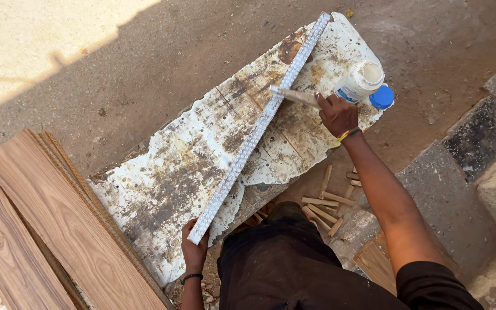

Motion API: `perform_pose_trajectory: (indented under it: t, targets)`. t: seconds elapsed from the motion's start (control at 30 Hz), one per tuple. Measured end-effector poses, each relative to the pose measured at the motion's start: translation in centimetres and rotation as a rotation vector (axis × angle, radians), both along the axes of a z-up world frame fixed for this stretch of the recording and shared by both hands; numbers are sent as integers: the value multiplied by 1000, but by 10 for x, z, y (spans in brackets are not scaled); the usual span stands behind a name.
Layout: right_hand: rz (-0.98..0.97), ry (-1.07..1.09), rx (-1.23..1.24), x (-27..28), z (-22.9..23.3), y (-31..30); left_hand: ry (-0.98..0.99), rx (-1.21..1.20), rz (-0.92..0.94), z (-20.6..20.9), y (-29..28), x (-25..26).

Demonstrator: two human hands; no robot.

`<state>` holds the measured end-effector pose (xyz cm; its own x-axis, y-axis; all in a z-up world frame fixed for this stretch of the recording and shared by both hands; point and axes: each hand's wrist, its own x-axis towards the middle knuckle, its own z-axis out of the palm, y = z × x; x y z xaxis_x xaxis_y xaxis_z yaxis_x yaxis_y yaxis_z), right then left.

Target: The person applies white glue to a long, thin wooden strip using a brush. They repeatedly dip the brush into a container of glue and spread it along the length of the strip. The person also handles a larger wooden board, moving it aside to access the work area.

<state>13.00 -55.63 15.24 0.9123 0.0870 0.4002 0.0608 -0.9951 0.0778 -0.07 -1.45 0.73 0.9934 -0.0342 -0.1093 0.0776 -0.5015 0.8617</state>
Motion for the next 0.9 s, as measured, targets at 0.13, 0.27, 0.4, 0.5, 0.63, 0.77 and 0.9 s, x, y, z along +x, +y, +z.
perform_pose_trajectory:
  t: [0.13,0.27,0.4,0.5,0.63,0.77,0.9]
  targets:
    - [-58,-54,-37,28,-7,20,31,-15,65,-6,-4,-2]
    - [-98,78,107,-18,-40,85,-11,-21,71,-14,-1,-8]
    - [-89,563,243,-95,-44,124,23,-46,109,-23,-7,-7]
    - [130,608,359,-148,-50,143,204,-15,144,-28,-6,-3]
    - [25,456,601,-190,-73,156,95,-141,88,-15,-25,10]
    - [-324,296,827,-211,-92,148,195,-124,-14,-8,-51,52]
    - [-553,265,953,-224,-111,118,247,-93,-4,-4,-41,60]
